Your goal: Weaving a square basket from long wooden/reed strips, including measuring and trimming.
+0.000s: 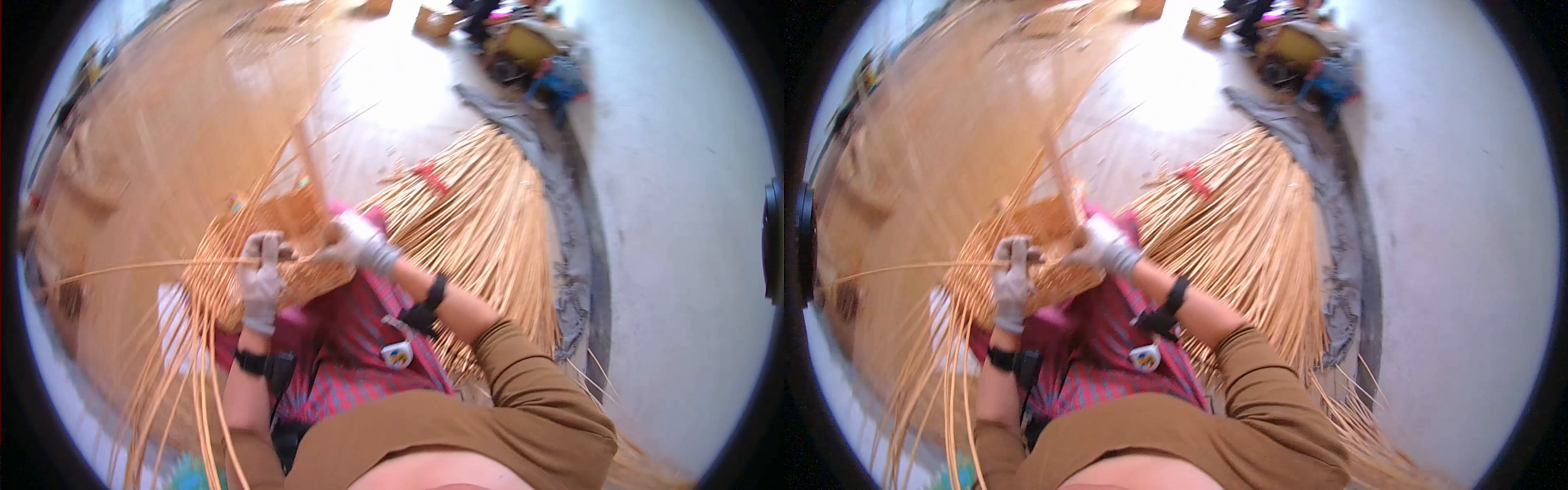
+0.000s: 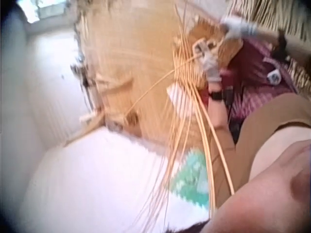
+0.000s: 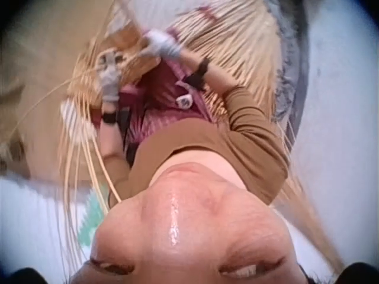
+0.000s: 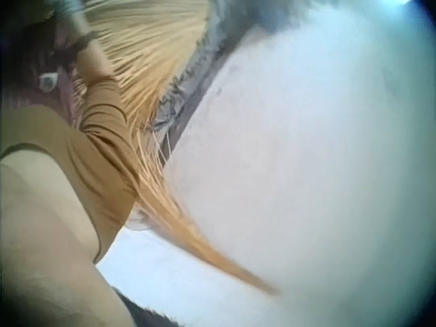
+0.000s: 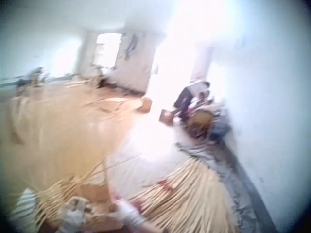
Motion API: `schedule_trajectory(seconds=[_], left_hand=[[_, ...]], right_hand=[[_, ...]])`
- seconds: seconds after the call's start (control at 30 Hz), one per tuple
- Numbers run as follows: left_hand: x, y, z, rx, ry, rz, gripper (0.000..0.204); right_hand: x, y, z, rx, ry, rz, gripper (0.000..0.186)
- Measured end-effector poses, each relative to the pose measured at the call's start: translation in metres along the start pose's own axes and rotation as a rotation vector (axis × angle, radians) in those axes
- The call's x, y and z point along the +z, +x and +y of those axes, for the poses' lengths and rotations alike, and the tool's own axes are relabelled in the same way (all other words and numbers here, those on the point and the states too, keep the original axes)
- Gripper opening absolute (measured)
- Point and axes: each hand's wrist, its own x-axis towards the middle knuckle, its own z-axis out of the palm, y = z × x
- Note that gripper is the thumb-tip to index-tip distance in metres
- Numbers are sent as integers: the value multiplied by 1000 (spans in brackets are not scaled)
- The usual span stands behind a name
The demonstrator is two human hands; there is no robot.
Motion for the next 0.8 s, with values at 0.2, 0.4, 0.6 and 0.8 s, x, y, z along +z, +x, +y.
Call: schedule_trajectory(seconds=[0.2,0.4,0.6,0.8], left_hand=[[87,69,21,108,-46,9,25],[104,88,-4,73,-107,-103,50],[103,73,-14,-5,319,-293,60],[34,-32,-6,390,405,-427,53]], right_hand=[[39,-11,-24,202,245,508,39],[44,-2,-27,398,77,540,39],[47,1,-19,476,128,602,31],[43,-6,-13,483,130,563,29]])
